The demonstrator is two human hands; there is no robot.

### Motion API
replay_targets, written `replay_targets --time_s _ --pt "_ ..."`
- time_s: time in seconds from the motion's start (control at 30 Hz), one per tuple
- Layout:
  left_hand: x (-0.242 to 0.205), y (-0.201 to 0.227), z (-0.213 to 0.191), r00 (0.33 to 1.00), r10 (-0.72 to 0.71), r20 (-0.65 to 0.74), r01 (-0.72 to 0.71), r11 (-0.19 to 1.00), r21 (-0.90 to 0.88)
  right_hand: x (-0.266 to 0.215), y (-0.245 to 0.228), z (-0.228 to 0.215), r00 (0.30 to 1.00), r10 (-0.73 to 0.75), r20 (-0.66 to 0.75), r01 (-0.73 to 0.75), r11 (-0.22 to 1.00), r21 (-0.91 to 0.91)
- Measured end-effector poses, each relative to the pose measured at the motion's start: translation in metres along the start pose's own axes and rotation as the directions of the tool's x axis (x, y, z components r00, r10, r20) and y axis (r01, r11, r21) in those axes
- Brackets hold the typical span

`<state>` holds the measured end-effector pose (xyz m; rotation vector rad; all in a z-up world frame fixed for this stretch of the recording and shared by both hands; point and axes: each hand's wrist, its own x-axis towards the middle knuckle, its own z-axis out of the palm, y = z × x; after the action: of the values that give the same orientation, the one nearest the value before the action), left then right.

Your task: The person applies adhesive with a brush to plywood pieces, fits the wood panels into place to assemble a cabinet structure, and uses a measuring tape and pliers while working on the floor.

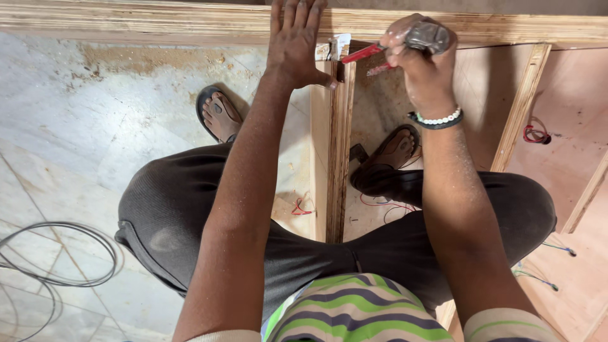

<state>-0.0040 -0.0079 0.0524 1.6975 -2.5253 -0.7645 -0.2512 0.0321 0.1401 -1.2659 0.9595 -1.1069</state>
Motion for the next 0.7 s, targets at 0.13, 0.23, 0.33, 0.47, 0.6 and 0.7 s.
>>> replay_targets --time_s 0.13,0.23,0.33,0.47,0.6,0.7 --pt "0.002 -0.001 0.009 1.000 -0.020 -0.003 0.020 1.000 -0.007 -0.002 0.014 -0.011 0.999 0.014 0.053 -0.015 1.000 0.016" --pt "0.001 0.001 0.010 0.998 -0.042 0.041 0.043 0.999 -0.019 -0.004 0.021 -0.004 0.993 0.052 0.104 -0.044 0.996 -0.074" --pt "0.002 0.001 0.008 0.998 -0.040 0.049 0.041 0.999 -0.026 -0.001 0.021 0.005 0.996 0.040 0.084 -0.033 0.996 -0.088" --pt "0.002 0.001 0.009 0.999 -0.033 0.037 0.034 0.999 -0.035 -0.003 0.004 0.001 0.996 0.030 -0.081 -0.018 0.989 0.144" --pt "-0.001 -0.001 0.012 1.000 -0.024 0.013 0.024 0.999 -0.047 -0.019 -0.031 -0.017 0.939 0.197 -0.283 -0.026 0.858 0.513" --pt "0.002 0.000 0.011 0.998 -0.039 0.046 0.041 0.998 -0.038 -0.021 -0.019 -0.015 0.935 0.146 -0.324 0.039 0.864 0.501"
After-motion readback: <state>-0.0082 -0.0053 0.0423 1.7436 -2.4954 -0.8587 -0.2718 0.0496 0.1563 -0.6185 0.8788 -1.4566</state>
